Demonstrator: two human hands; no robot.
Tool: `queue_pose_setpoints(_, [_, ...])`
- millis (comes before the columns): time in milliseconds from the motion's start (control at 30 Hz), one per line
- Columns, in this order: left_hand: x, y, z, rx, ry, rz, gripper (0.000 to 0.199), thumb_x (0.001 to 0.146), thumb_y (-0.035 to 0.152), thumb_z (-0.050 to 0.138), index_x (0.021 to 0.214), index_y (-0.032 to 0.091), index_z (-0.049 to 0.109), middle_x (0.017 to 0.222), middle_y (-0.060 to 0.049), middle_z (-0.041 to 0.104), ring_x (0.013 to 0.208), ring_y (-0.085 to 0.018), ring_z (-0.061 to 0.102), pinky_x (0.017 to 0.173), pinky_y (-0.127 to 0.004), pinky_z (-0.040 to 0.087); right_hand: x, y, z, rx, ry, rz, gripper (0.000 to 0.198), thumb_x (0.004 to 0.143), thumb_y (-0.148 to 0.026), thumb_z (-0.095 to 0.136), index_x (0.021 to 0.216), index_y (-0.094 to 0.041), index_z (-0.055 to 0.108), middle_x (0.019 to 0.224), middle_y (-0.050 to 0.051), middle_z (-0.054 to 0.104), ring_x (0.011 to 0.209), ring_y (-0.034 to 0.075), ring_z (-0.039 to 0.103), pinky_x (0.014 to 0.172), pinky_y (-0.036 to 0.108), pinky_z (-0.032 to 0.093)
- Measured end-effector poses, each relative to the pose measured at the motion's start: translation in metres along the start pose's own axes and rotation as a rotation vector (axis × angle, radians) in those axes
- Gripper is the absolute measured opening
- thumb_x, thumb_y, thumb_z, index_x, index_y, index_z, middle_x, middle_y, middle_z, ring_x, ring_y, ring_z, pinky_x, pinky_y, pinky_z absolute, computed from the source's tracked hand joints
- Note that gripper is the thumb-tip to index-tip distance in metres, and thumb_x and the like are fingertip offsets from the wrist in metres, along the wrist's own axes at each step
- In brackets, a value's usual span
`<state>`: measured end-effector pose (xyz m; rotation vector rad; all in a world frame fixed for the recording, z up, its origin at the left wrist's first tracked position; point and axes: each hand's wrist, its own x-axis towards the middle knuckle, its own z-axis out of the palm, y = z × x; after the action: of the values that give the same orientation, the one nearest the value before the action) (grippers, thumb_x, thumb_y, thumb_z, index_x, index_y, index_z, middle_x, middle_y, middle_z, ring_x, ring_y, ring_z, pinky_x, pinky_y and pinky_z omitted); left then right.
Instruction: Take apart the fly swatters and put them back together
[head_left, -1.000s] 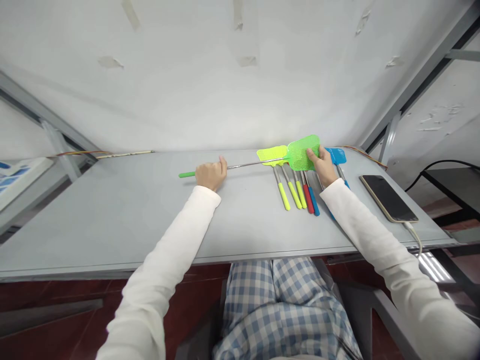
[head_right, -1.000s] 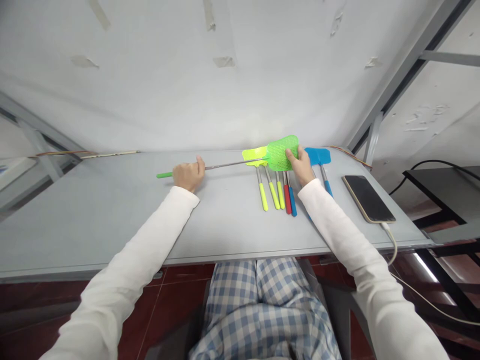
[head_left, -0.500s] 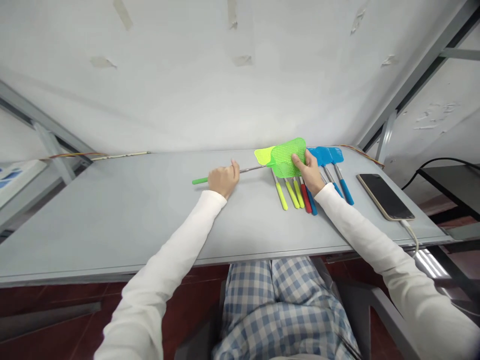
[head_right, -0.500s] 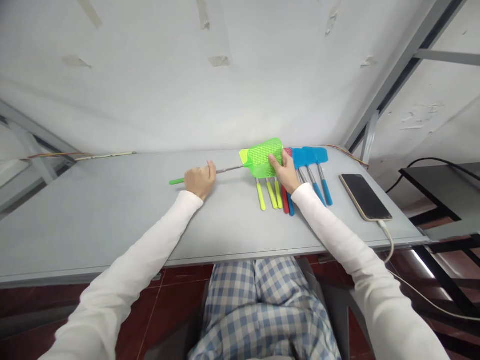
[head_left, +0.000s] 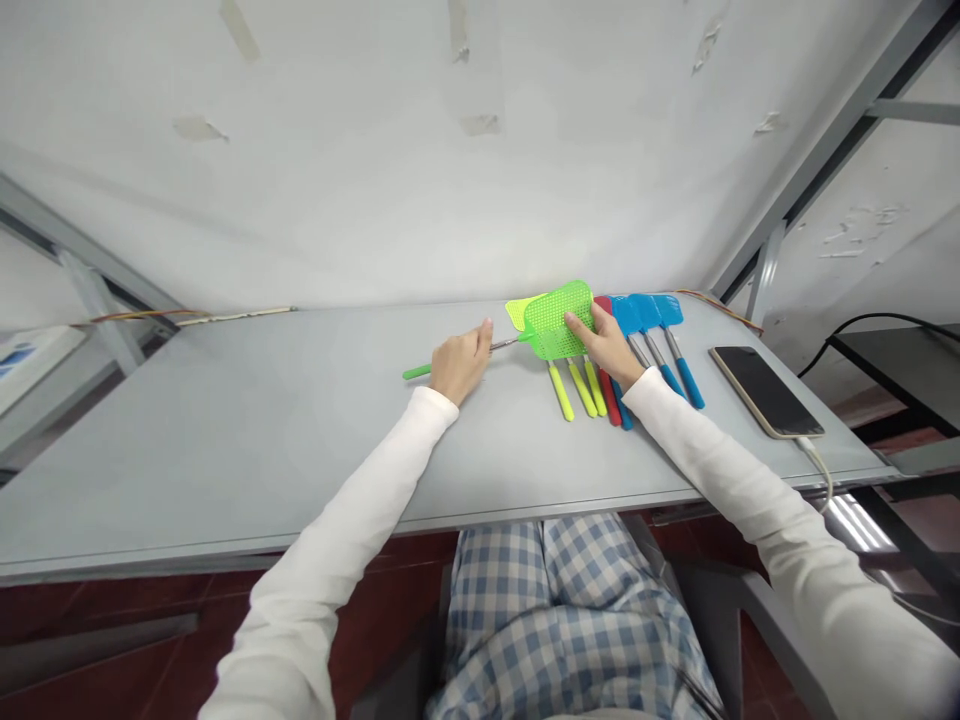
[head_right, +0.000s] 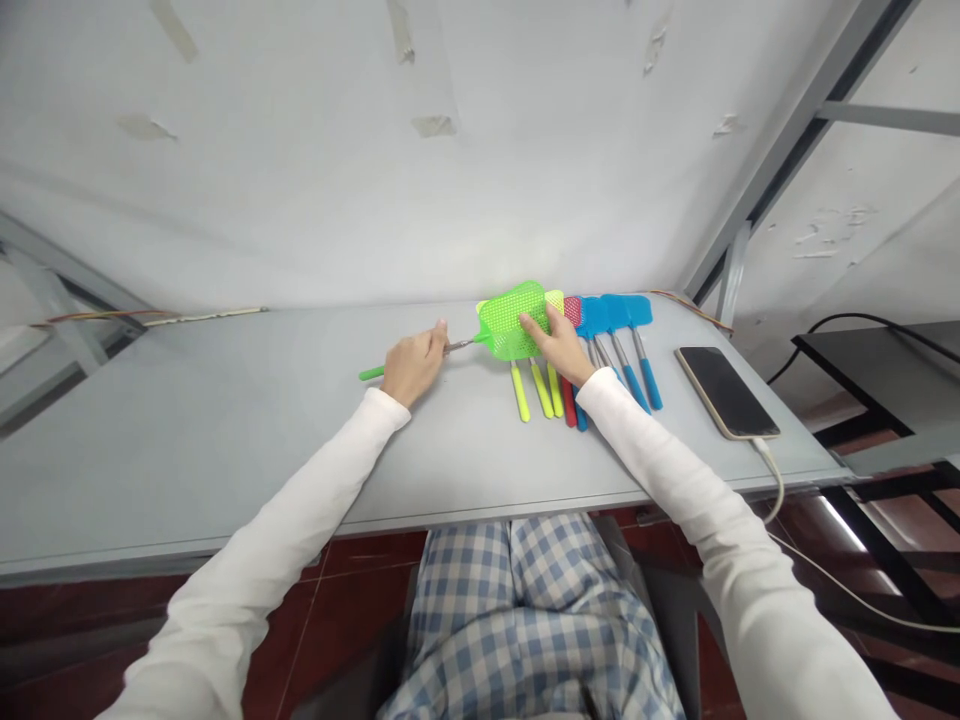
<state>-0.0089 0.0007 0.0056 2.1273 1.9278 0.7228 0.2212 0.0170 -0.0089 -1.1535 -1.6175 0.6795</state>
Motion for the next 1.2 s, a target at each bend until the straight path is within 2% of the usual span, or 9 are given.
queue_pose_setpoints(67, [0.003,-0.005,-0.002,-0.195,-0.082,0.057,0.050,0.094,0.052,0.031,0.076,0.019,0.064,0.073,-0.005,0.063,0.072,-0.017,0.058,0.070,-0.028,0.040,0.006,0.008,-0.007,-0.057,0.028,-0.019,0.049,0.085,-0.064,0.046,0.105,-0.021,0.060,0.106,0.008,0.066,0.101,0.022,0.062,0.092,0.042,0.051])
queue_pose_setpoints(133, [0.006,-0.011,-0.002,-0.452,-0.267,0.067,0.038,0.089,0.049,0.044,0.081,0.018,0.063,0.071,-0.002,0.059,0.066,-0.013,0.054,0.065,-0.026,0.039,0.014,0.017,-0.017,-0.094,0.122,-0.006,0.046,0.087,-0.062,0.043,0.102,-0.020,0.058,0.105,0.008,0.066,0.102,0.021,0.061,0.093,0.040,0.049])
queue_pose_setpoints(233, [0.011,-0.016,0.000,-0.862,-0.517,-0.035,0.021,0.082,0.031,0.056,0.094,0.015,0.061,0.071,0.000,0.055,0.061,-0.009,0.051,0.060,-0.024,0.040,0.025,0.029,-0.035,-0.098,0.266,0.065,0.044,0.091,-0.056,0.034,0.102,-0.018,0.055,0.102,0.009,0.066,0.098,0.018,0.062,0.087,0.035,0.049])
queue_pose_setpoints(367, [0.013,-0.014,0.008,-1.108,-0.476,-0.150,0.023,0.078,0.017,0.056,0.101,0.013,0.056,0.076,-0.001,0.059,0.065,-0.008,0.056,0.072,-0.026,0.047,0.032,0.039,-0.053,-0.208,0.302,0.153,0.038,0.092,-0.045,0.030,0.096,-0.018,0.057,0.099,0.009,0.066,0.091,0.017,0.061,0.079,0.031,0.048])
queue_pose_setpoints(467, [0.008,-0.005,0.019,-1.046,-0.387,-0.156,0.019,0.080,0.019,0.056,0.099,0.014,0.053,0.083,-0.005,0.067,0.071,-0.011,0.061,0.080,-0.030,0.048,0.032,0.043,-0.056,-0.333,0.272,0.119,0.030,0.090,-0.033,0.033,0.092,-0.018,0.059,0.101,0.010,0.067,0.095,0.018,0.060,0.084,0.032,0.046])
queue_pose_setpoints(667, [-0.005,0.014,0.040,-0.511,-0.094,-0.063,0.014,0.083,0.031,0.055,0.092,0.020,0.056,0.080,-0.004,0.071,0.086,-0.018,0.064,0.086,-0.031,0.044,0.029,0.049,-0.056,-0.616,0.223,0.062,0.027,0.084,-0.019,0.035,0.087,-0.018,0.063,0.098,0.012,0.068,0.099,0.022,0.054,0.092,0.037,0.040])
queue_pose_setpoints(833, [-0.005,0.026,0.046,-0.225,-0.087,-0.057,0.021,0.090,0.035,0.043,0.089,0.019,0.056,0.087,-0.011,0.069,0.087,-0.024,0.064,0.078,-0.034,0.044,0.029,0.054,-0.061,-0.718,0.231,0.136,0.029,0.082,-0.021,0.038,0.088,-0.018,0.067,0.095,0.013,0.065,0.099,0.026,0.050,0.089,0.041,0.039])
queue_pose_setpoints(1033, [0.002,0.042,0.050,-0.075,-0.066,-0.074,0.021,0.090,0.024,0.043,0.102,0.011,0.054,0.114,-0.022,0.059,0.102,-0.026,0.061,0.085,-0.034,0.043,0.026,0.052,-0.064,-0.769,0.199,0.285,0.031,0.084,-0.021,0.040,0.096,-0.018,0.069,0.108,0.016,0.060,0.107,0.028,0.047,0.092,0.044,0.037])
queue_pose_setpoints(1200, [0.001,0.039,0.047,-0.160,-0.132,0.005,0.022,0.091,0.028,0.044,0.105,0.016,0.055,0.105,-0.012,0.065,0.099,-0.023,0.061,0.086,-0.033,0.044,0.024,0.048,-0.069,-0.921,0.275,0.383,0.031,0.086,-0.023,0.041,0.105,-0.012,0.064,0.120,0.020,0.053,0.115,0.032,0.044,0.096,0.048,0.035])
